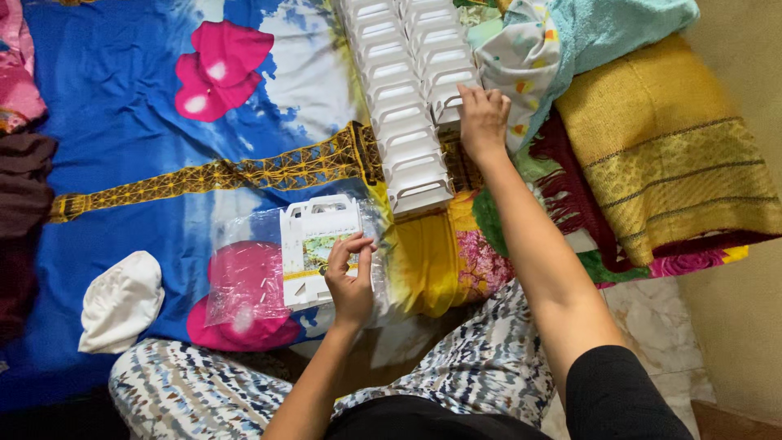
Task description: The person sits on the floor and repeatedly folds flat white cardboard pieces into small boxes. They fold the sides, tuck the flaps, and then place the assembled boxes into a growing stack.
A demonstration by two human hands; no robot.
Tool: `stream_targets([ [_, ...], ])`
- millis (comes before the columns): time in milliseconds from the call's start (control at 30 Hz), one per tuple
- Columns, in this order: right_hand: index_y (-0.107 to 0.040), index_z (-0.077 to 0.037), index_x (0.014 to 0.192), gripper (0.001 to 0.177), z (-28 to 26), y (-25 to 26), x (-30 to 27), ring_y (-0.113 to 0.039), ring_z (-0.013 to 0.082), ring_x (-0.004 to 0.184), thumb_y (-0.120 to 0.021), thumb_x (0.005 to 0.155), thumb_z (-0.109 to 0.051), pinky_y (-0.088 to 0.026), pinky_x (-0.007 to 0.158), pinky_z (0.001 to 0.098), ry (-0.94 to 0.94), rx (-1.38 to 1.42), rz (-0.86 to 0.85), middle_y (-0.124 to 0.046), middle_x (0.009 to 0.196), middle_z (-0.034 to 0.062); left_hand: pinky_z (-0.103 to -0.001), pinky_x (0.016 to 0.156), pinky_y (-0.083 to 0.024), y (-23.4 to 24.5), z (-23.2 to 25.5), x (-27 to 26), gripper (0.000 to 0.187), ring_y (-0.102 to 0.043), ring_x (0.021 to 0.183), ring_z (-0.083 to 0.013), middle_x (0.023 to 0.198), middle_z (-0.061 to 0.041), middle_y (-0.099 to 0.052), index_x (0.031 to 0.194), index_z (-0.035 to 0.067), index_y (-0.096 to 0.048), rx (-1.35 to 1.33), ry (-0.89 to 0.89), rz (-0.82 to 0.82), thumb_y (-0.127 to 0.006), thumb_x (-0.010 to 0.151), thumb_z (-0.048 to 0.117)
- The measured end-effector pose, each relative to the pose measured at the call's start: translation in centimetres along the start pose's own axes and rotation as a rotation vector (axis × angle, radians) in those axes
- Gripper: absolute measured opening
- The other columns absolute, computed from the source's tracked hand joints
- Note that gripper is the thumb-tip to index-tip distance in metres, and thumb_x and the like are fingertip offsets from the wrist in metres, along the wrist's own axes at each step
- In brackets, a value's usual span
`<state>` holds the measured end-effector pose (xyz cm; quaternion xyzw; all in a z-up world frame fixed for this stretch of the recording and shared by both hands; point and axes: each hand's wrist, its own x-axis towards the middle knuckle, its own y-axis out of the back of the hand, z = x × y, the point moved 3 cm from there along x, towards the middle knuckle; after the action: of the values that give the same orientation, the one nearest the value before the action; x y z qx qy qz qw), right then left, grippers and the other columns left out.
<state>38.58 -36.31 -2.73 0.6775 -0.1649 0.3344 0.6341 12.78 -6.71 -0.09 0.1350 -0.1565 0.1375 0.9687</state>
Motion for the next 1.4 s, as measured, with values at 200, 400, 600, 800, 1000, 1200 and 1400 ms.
stream_targets([
  [200,-0.078,-0.017,0.098,0.009,-0.4,5.0,-2.2,-0.056,0.0282,0.100,-0.079,0.090,-0.020,-0.037,0.098,0.0438,-0.017,0.065,0.073,-0.069,0.094,0.0031,-0.034,0.092,-0.053,0.9,0.8,-0.7,0.009,-0.071,0.098,-0.0207,0.094,-0.008,-0.072,0.099,0.004,-0.071,-0.113,0.061,0.003,-0.062,0.097,0.005],
  [400,-0.076,-0.013,0.102,0.009,-2.0,14.8,-3.9,-0.059,0.0277,0.102,-0.073,0.094,-0.015,-0.041,0.099,0.0446,-0.129,0.013,0.138,-0.070,0.098,0.0071,-0.034,0.096,-0.051,1.2,1.8,-1.9,0.009,-0.071,0.101,-0.0226,0.095,-0.009,-0.074,0.102,0.004,-0.071,-0.124,-0.013,-0.012,-0.063,0.098,0.004],
  [600,-0.071,-0.004,0.106,0.008,-8.5,27.5,-8.0,-0.062,0.0312,0.094,-0.066,0.102,-0.007,-0.049,0.086,0.0422,-0.322,0.320,0.195,-0.067,0.098,0.0118,-0.039,0.102,-0.049,1.8,6.4,-2.7,0.017,-0.067,0.115,-0.0292,0.110,-0.013,-0.070,0.106,0.004,-0.068,-0.028,-0.225,-0.011,-0.074,0.090,0.004],
  [800,-0.071,-0.004,0.102,0.008,-18.9,34.0,-11.2,-0.061,0.0285,0.084,-0.070,0.100,-0.011,-0.048,0.072,0.0400,-0.430,0.609,0.054,-0.065,0.087,0.0117,-0.046,0.112,-0.046,3.8,11.6,-3.2,0.031,-0.063,0.123,-0.0310,0.115,-0.014,-0.067,0.109,0.004,-0.067,-0.030,-0.448,0.004,-0.084,0.084,0.006],
  [1000,-0.072,-0.005,0.107,0.012,-24.0,35.3,-13.1,-0.063,0.0270,0.080,-0.072,0.097,-0.012,-0.048,0.074,0.0396,-0.287,0.700,-0.018,-0.066,0.084,0.0090,-0.036,0.093,-0.059,6.8,11.4,-5.8,0.021,-0.074,0.105,-0.0258,0.109,-0.011,-0.074,0.105,0.004,-0.071,-0.050,-0.362,0.010,-0.081,0.087,-0.002],
  [1200,-0.071,-0.005,0.109,0.013,-25.6,36.3,-13.8,-0.064,0.0295,0.085,-0.072,0.098,-0.012,-0.049,0.075,0.0402,-0.246,0.690,-0.033,-0.067,0.091,0.0110,-0.035,0.089,-0.062,7.8,10.6,-7.2,0.019,-0.073,0.105,-0.0264,0.121,-0.015,-0.066,0.108,0.003,-0.072,-0.014,-0.443,0.068,-0.080,0.091,-0.002],
  [1400,-0.073,-0.006,0.108,0.013,-26.1,36.4,-14.2,-0.065,0.0303,0.087,-0.071,0.096,-0.012,-0.051,0.076,0.0409,-0.199,0.693,-0.126,-0.068,0.092,0.0101,-0.035,0.091,-0.065,7.2,10.1,-7.7,0.012,-0.072,0.116,-0.0262,0.142,-0.018,-0.053,0.108,-0.002,-0.064,-0.164,-0.316,0.064,-0.072,0.098,0.001],
])
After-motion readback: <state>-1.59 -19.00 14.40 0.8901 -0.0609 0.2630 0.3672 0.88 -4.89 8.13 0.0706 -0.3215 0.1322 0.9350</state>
